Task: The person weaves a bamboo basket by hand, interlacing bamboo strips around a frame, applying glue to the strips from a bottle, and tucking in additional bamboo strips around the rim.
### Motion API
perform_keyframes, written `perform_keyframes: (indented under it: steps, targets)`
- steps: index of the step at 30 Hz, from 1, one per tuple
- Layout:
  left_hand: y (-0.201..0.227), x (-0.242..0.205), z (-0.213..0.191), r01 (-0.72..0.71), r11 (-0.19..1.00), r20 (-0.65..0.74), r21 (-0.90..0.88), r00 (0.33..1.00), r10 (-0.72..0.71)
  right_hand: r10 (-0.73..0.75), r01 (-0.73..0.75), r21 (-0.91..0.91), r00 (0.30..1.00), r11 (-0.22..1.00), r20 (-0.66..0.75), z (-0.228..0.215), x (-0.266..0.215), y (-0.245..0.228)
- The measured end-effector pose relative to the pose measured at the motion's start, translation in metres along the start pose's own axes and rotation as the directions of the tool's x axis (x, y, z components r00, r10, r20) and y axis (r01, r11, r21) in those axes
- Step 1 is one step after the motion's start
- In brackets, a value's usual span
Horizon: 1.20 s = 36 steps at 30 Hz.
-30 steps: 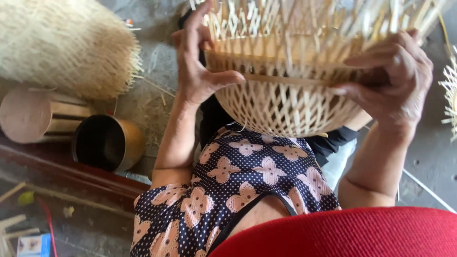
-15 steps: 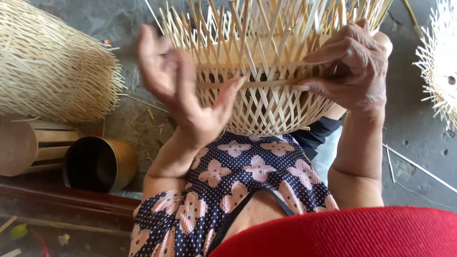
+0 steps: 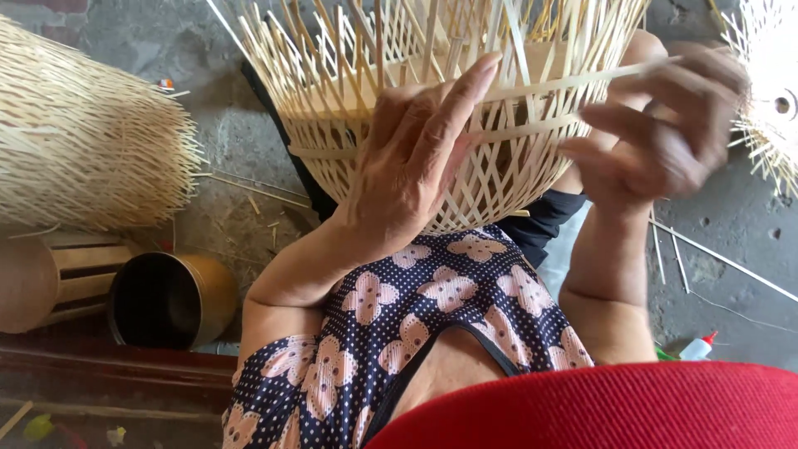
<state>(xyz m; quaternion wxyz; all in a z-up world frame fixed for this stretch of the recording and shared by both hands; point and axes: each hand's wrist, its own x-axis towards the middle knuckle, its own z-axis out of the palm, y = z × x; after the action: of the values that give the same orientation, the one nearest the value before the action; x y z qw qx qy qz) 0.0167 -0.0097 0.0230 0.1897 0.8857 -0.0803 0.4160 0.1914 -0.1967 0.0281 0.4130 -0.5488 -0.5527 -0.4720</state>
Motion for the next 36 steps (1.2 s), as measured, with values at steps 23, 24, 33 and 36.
perform_keyframes:
  steps: [23,24,33,36]
  targets:
    - [0.011,0.023,-0.006,0.066,0.997,0.036,0.036,0.997,-0.067,0.286,-0.415,0.139,0.798,0.899,0.530,0.003,0.053,-0.010]
    - [0.011,0.023,-0.007,0.068,0.997,0.037,0.033,0.997,-0.069,0.270,-0.378,0.109,0.807,0.919,0.525,0.003,0.054,-0.012]
    - [0.014,0.024,-0.011,0.071,0.997,0.060,0.031,0.995,-0.073,0.360,-0.521,0.187,0.766,0.833,0.532,0.007,0.030,-0.001]
    - [0.012,0.024,-0.012,0.064,0.997,0.071,0.039,0.995,-0.067,0.353,-0.491,0.157,0.781,0.857,0.515,0.005,0.029,-0.003]
